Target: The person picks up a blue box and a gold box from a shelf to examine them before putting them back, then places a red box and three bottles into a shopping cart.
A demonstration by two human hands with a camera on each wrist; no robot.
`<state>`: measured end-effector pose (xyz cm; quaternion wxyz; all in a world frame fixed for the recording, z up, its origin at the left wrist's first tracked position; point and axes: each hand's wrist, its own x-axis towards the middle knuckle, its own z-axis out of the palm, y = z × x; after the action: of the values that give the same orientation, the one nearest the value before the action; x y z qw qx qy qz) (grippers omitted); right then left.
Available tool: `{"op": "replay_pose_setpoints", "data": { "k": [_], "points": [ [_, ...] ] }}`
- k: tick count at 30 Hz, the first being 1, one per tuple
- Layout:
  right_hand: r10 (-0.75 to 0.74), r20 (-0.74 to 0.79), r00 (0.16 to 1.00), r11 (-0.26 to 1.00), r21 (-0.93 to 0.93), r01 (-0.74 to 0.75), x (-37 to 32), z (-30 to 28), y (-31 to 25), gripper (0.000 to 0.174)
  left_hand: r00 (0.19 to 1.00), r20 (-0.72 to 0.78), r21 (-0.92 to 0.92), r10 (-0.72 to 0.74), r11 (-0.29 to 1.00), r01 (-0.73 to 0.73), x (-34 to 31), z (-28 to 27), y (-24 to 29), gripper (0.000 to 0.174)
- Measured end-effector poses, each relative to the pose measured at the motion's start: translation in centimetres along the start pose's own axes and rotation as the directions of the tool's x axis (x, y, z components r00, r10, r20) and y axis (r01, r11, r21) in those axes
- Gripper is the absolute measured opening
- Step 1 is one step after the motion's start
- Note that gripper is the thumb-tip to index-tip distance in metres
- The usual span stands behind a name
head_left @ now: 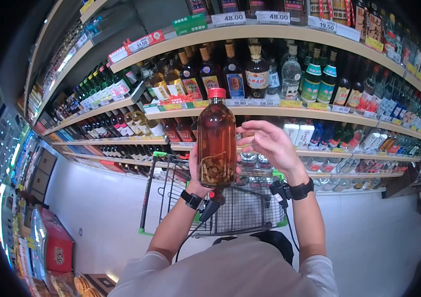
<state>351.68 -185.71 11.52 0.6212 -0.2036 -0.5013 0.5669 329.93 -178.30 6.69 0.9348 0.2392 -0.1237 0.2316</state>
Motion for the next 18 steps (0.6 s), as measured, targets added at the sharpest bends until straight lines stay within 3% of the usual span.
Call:
{"op": "replay_pose_setpoints", "data": {
  "k": [4, 5, 9, 13, 14, 16, 18],
  "points": [
    [0.031, -0.041, 0.999, 0.984, -0.173, -0.038, 0.0, 0.5, 0.3, 0.041, 0.988, -0.154, 0.05, 0.002, 0.999, 0.006, -1.0, 1.1, 0.2, 0.087],
    [0.021, -0.048, 0.999, 0.976, -0.215, -0.031, 0.0, 0.6, 0.4, 0.042, 0.994, -0.104, 0.221, 0.014, 0.975, 0.009, -1.0, 0.9, 0.3, 0.081],
    [-0.039, -0.121, 0.992, 0.907, -0.421, -0.016, -0.2, 1.4, 1.0, 0.051, 0.958, -0.175, 0.454, 0.227, 0.882, -0.126, -1.0, 0.5, -0.3, 0.073],
    [-0.099, -0.241, 0.966, 0.75, -0.656, -0.087, -0.2, 2.5, 1.6, 0.066, 0.861, -0.233, 0.782, 0.452, 0.614, -0.11, -0.5, 0.4, -1.4, 0.073],
    [-0.132, -0.257, 0.957, 0.693, -0.715, -0.096, -0.2, 3.0, 1.6, 0.07, 0.841, -0.199, 0.876, 0.503, 0.477, -0.077, -0.5, 0.5, -1.6, 0.076],
    [-0.197, -0.25, 0.948, 0.698, -0.715, -0.043, 0.1, 4.7, 1.5, 0.075, 0.808, -0.106, 0.985, 0.579, 0.171, 0.006, -0.3, 0.5, -2.1, 0.08],
    [-0.256, -0.269, 0.928, 0.731, -0.683, 0.004, 0.4, 6.2, 2.5, 0.078, 0.782, -0.041, 0.997, 0.622, 0.08, -0.012, -0.1, 0.4, -2.7, 0.086]
  ]
}}
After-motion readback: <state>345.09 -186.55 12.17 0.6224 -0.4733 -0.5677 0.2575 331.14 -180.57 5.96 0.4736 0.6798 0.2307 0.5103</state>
